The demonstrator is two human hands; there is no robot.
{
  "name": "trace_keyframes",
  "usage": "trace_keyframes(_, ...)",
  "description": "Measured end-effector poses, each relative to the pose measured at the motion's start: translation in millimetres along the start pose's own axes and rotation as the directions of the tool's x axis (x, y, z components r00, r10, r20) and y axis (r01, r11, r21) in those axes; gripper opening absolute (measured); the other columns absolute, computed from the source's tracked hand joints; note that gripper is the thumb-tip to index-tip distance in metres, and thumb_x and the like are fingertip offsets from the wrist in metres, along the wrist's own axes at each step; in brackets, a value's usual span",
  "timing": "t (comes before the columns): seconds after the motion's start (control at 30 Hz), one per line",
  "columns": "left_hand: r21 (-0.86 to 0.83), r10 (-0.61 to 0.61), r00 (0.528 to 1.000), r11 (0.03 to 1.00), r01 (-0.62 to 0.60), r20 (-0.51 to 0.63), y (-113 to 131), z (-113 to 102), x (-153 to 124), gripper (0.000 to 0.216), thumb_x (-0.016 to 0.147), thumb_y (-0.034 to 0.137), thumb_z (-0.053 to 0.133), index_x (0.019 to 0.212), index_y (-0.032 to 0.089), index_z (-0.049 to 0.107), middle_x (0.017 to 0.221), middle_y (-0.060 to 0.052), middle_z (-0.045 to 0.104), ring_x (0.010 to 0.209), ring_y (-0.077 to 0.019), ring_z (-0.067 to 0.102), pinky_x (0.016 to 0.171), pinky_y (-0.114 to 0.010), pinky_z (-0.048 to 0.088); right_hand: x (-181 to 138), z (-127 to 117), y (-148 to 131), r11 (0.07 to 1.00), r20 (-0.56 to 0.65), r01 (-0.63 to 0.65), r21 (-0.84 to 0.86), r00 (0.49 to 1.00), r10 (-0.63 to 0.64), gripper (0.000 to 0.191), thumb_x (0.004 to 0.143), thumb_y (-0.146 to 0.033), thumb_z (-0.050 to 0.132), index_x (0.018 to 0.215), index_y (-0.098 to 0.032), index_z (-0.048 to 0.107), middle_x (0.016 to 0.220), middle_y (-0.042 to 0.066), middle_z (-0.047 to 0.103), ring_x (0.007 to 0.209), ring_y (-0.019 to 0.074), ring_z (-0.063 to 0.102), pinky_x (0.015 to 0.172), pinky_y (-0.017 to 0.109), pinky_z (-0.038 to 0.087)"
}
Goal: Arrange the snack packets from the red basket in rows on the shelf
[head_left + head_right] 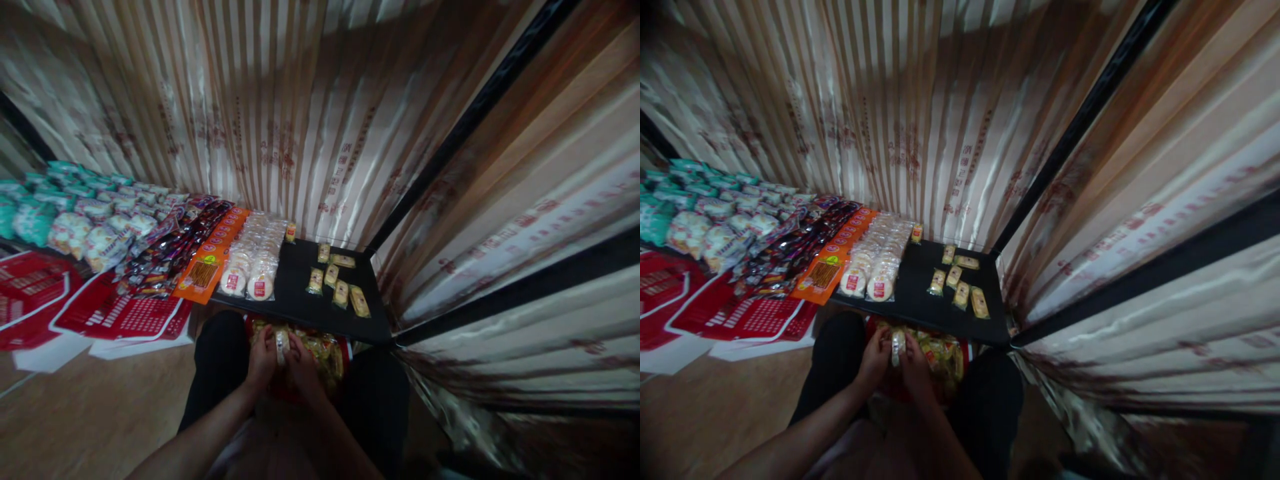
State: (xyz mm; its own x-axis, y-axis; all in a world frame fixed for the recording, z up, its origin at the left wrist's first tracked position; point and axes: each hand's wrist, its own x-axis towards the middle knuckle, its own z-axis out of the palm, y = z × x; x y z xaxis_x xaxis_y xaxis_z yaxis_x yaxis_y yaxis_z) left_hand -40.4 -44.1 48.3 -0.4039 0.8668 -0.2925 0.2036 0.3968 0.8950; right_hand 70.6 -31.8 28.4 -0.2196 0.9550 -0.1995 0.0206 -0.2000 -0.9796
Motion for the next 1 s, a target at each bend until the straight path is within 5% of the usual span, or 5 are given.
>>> trace_keyframes(0.37, -0.258, 0.074, 0.996, 0.964, -0.058, 0.051, 37.4, -5.3, 1.2, 0.041, 0.069, 0.016, 0.055, 0.110, 0.016, 0.051, 0.087, -0.004, 0.068, 0.078, -0.0132, 0.064, 0.071, -0.024, 0.050, 7.8, -12.3, -35.2, 0.988, -0.060, 0.146, 0.042, 0.988, -0.144, 0.047, 0.068, -0.038, 0.062, 0.111, -0.020, 0.058, 0.111, 0.010, 0.064, 0.101, 0.0215, 0.060, 0.089, 0.037, 0.047)
trace_keyframes(0.5, -0.331, 0.160, 0.979, 0.937, -0.111, 0.125, 57.8, -12.1, -6.7, 0.022, 0.068, 0.014, 0.053, 0.089, 0.019, 0.054, 0.082, -0.001, 0.067, 0.076, -0.0124, 0.063, 0.068, -0.022, 0.050, 7.2, -20.9, -52.0, 0.956, -0.108, 0.226, -0.186, 0.963, -0.248, 0.035, 0.072, -0.033, 0.059, 0.106, -0.023, 0.062, 0.108, 0.007, 0.064, 0.101, 0.0213, 0.058, 0.093, 0.039, 0.043)
trace_keyframes(0.63, -0.291, 0.274, 0.958, 0.926, -0.241, 0.078, 64.5, -11.1, -15.6, 0.022, 0.068, 0.014, 0.050, 0.090, 0.019, 0.052, 0.086, 0.000, 0.064, 0.078, -0.0121, 0.062, 0.070, -0.023, 0.050, 3.8, -26.6, -73.5, 0.880, -0.125, 0.319, -0.353, 0.915, -0.383, 0.029, 0.073, -0.026, 0.057, 0.101, -0.025, 0.066, 0.109, 0.006, 0.063, 0.106, 0.0211, 0.054, 0.098, 0.040, 0.039)
trace_keyframes(0.8, -0.079, 0.559, 0.829, 0.825, -0.559, -0.031, 60.8, -8.4, -17.9, 0.026, 0.070, 0.009, 0.045, 0.092, 0.019, 0.053, 0.098, -0.005, 0.059, 0.099, -0.0160, 0.056, 0.089, -0.033, 0.046, 4.1, -26.4, -82.4, 0.907, -0.201, 0.302, -0.294, 0.908, -0.367, 0.029, 0.072, -0.028, 0.058, 0.101, -0.026, 0.066, 0.127, 0.006, 0.051, 0.117, 0.0226, 0.046, 0.102, 0.043, 0.035)
trace_keyframes(1.0, 0.124, 0.773, 0.634, 0.625, -0.771, 0.041, 58.6, -9.5, -19.9, 0.034, 0.072, 0.002, 0.038, 0.096, 0.020, 0.054, 0.114, -0.008, 0.055, 0.116, -0.0175, 0.048, 0.100, -0.039, 0.041, 8.7, -22.9, -78.0, 0.963, -0.195, 0.225, 0.147, 0.961, -0.195, 0.044, 0.066, -0.035, 0.067, 0.108, -0.023, 0.061, 0.132, 0.010, 0.047, 0.110, 0.0244, 0.054, 0.091, 0.039, 0.047)
